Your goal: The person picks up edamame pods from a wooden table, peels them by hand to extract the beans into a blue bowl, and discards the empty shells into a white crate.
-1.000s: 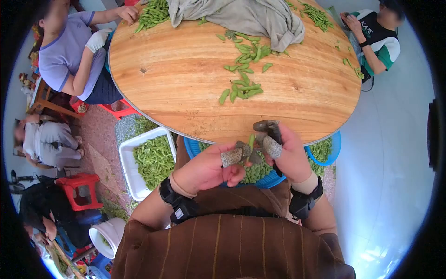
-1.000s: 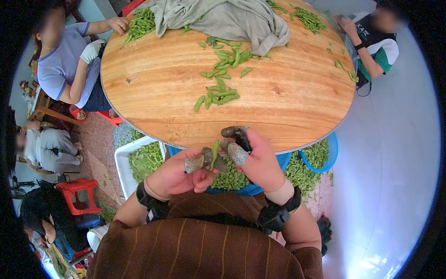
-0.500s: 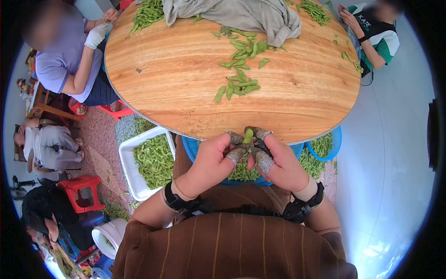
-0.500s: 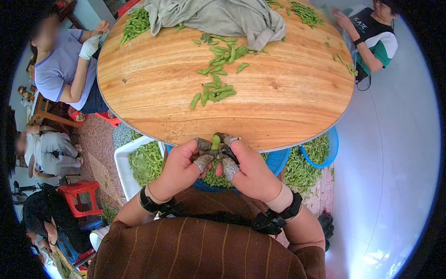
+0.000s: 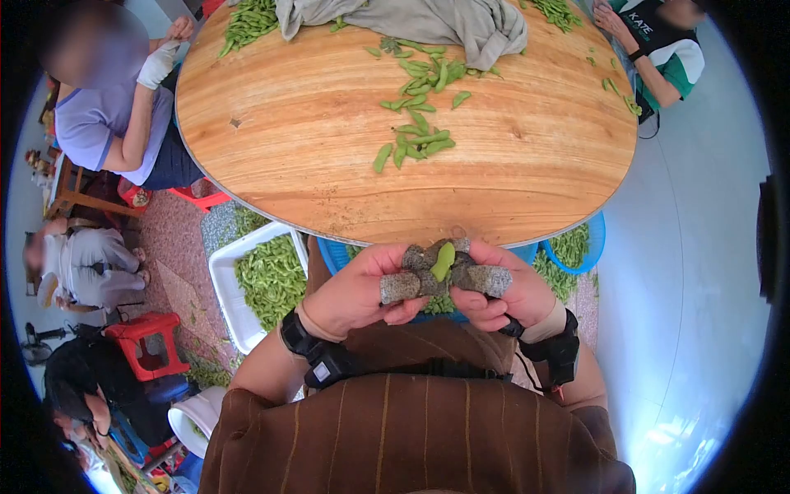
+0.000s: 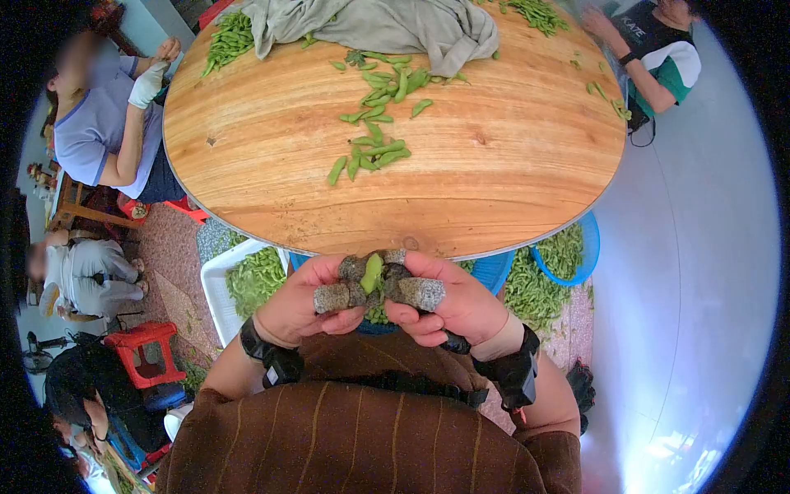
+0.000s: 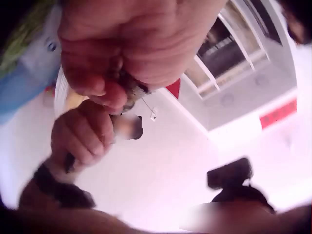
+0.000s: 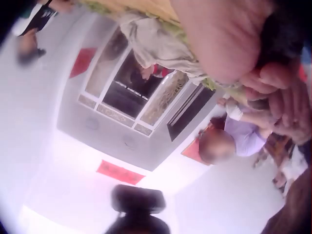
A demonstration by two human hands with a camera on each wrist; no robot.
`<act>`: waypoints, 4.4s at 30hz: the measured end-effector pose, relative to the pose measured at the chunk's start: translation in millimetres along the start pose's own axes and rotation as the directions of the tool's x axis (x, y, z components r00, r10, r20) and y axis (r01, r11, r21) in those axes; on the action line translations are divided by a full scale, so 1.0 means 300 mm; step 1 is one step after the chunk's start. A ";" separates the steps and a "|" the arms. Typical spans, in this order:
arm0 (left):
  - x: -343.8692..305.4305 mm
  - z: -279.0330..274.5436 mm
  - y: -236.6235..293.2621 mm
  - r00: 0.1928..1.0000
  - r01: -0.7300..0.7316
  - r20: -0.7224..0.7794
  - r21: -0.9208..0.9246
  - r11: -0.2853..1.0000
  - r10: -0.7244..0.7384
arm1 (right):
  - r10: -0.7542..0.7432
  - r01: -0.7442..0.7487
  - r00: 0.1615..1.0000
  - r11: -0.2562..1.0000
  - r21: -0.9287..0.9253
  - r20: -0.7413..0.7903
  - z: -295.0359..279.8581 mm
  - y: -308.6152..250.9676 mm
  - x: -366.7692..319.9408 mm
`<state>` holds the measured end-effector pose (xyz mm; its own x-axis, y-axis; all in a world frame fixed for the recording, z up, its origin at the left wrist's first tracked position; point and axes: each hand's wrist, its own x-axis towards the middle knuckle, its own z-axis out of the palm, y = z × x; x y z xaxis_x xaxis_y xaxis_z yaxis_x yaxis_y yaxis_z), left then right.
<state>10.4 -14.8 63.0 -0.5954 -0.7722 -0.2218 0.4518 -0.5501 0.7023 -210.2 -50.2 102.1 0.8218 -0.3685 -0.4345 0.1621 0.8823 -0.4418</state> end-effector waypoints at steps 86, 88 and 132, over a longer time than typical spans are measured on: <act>0.009 0.063 0.068 0.943 0.128 -0.328 0.491 0.862 0.047 | -0.515 0.232 0.853 0.524 -0.819 -0.088 -0.008 0.030 0.018; 0.019 0.048 0.035 0.951 0.089 -0.303 0.477 0.875 0.068 | -0.509 0.223 0.856 0.528 -0.819 -0.096 -0.022 0.040 0.024; 0.020 0.008 -0.106 0.977 0.196 -0.152 0.331 0.923 -0.152 | -0.331 0.110 0.911 0.771 -0.627 -0.247 -0.124 0.121 0.009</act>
<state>-9.2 -1.1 41.1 -0.5491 -0.7187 -0.4265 0.0810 -0.5537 0.8288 -222.4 -30.1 55.6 0.5597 -0.6998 -0.4438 -0.1272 0.4567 -0.8805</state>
